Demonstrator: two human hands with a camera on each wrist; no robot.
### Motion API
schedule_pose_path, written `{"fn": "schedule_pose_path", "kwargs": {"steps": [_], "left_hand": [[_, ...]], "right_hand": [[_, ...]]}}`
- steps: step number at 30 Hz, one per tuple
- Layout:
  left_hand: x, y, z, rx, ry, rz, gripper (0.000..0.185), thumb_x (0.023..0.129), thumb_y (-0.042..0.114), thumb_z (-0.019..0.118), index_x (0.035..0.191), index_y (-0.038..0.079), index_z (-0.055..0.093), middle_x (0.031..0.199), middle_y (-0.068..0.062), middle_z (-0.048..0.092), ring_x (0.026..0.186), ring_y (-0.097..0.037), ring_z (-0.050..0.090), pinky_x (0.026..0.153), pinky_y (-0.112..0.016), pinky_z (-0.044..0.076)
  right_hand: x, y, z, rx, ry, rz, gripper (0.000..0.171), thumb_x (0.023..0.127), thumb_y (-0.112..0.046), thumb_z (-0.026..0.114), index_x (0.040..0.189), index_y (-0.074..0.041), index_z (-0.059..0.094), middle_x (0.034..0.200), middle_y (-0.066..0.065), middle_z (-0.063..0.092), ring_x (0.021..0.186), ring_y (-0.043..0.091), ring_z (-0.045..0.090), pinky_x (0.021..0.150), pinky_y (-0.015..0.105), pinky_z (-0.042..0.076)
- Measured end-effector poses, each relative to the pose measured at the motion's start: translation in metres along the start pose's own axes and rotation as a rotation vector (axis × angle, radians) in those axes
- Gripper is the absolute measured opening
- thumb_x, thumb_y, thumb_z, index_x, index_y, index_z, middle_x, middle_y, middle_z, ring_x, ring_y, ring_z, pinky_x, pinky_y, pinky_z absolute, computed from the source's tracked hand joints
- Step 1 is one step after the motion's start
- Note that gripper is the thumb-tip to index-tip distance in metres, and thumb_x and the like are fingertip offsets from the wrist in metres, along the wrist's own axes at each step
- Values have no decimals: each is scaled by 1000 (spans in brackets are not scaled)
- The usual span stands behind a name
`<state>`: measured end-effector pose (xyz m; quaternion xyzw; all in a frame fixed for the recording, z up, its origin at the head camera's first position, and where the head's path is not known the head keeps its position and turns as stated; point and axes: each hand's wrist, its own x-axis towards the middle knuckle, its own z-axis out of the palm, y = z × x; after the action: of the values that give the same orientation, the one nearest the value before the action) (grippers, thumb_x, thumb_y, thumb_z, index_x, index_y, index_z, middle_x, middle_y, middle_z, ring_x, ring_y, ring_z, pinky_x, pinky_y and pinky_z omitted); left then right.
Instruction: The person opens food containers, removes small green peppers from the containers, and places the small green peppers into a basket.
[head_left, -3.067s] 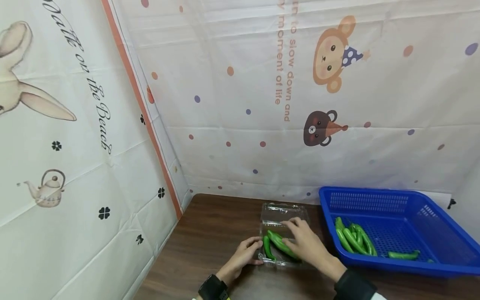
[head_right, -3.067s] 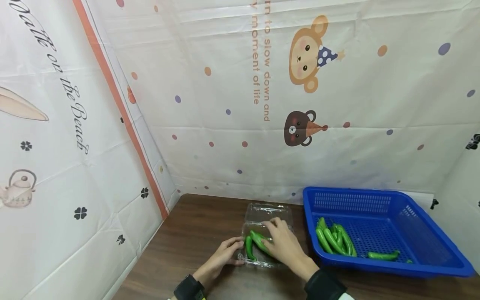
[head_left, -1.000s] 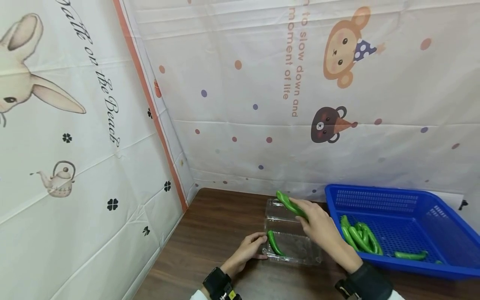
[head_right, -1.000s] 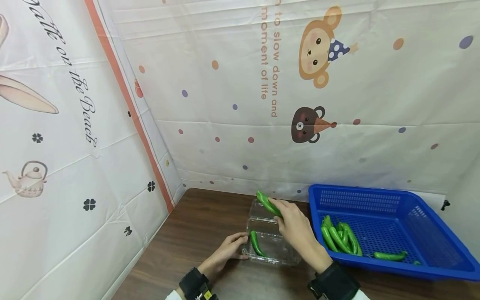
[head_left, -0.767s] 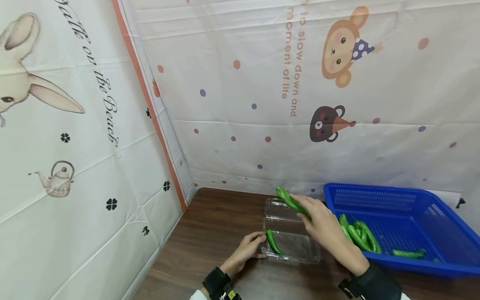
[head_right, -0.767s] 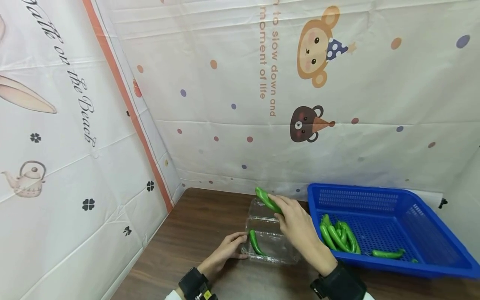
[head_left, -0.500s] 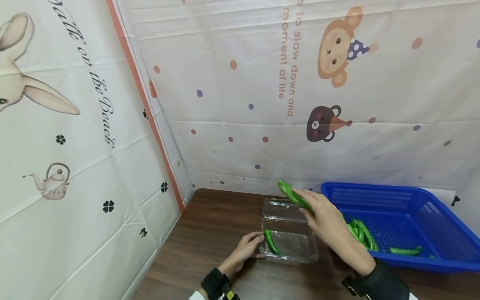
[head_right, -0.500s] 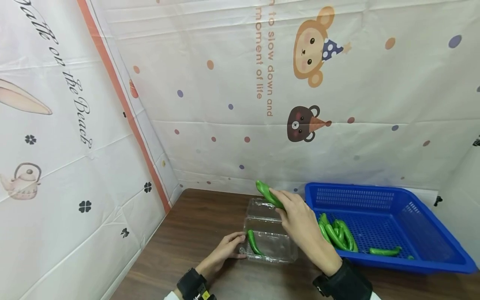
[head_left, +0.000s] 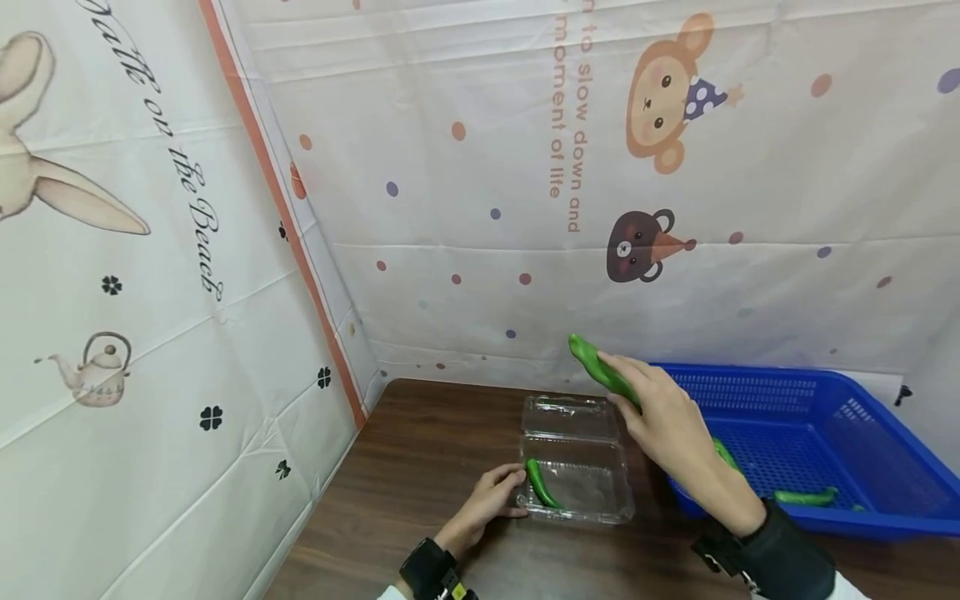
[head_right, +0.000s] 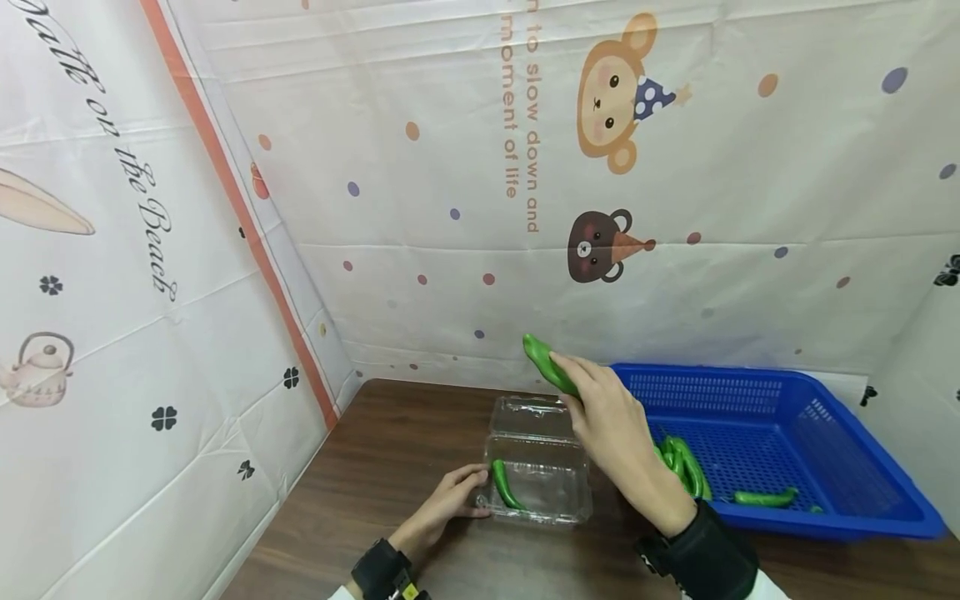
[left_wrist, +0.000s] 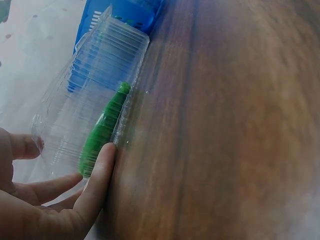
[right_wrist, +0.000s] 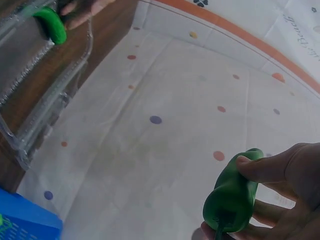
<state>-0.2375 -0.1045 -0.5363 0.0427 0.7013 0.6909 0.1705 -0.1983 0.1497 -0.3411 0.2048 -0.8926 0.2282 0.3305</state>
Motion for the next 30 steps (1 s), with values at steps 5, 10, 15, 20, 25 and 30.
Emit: {"fn": "schedule_pose_path", "kwargs": {"steps": [5, 10, 15, 20, 25, 30], "left_hand": [[0, 0, -1, -1, 4, 11, 50, 105, 28, 56, 143, -4, 53, 141, -23, 52, 128, -30, 55, 81, -34, 67], [-1, 0, -1, -1, -1, 11, 51, 105, 29, 56, 143, -5, 53, 140, -23, 52, 126, -29, 56, 81, -34, 67], [-3, 1, 0, -3, -3, 5, 51, 105, 29, 56, 143, -5, 52, 140, -22, 52, 124, -27, 57, 81, -33, 67], [-2, 2, 1, -5, -3, 7, 51, 105, 29, 56, 143, -4, 53, 141, -23, 51, 128, -31, 55, 82, -34, 67], [-2, 2, 1, 3, -6, 17, 50, 105, 30, 55, 142, -4, 53, 144, -25, 50, 134, -36, 51, 83, -35, 67], [-2, 0, 1, 1, -10, 17, 51, 105, 29, 55, 143, -5, 52, 145, -25, 49, 136, -38, 50, 83, -35, 67]], "right_hand": [[11, -1, -9, -3, 9, 2, 58, 86, 6, 76, 140, -8, 61, 126, 23, 67, 109, 44, 65, 76, 62, 60], [16, 3, -18, -8, 44, 20, 56, 87, 2, 77, 140, -9, 62, 126, 22, 67, 107, 44, 65, 74, 62, 59], [16, 13, -29, -10, 74, 66, 57, 87, -1, 79, 140, -11, 62, 127, 23, 67, 107, 46, 63, 74, 65, 57], [11, 27, -41, 0, 41, 101, 57, 88, -3, 78, 141, -9, 60, 128, 28, 65, 103, 49, 64, 72, 66, 55], [7, 39, -50, -17, 26, 132, 53, 89, -2, 77, 139, -7, 60, 122, 30, 65, 92, 48, 65, 65, 61, 54], [4, 49, -56, -29, 46, 152, 48, 89, -2, 76, 135, -6, 62, 118, 30, 65, 82, 42, 64, 57, 46, 51]]}}
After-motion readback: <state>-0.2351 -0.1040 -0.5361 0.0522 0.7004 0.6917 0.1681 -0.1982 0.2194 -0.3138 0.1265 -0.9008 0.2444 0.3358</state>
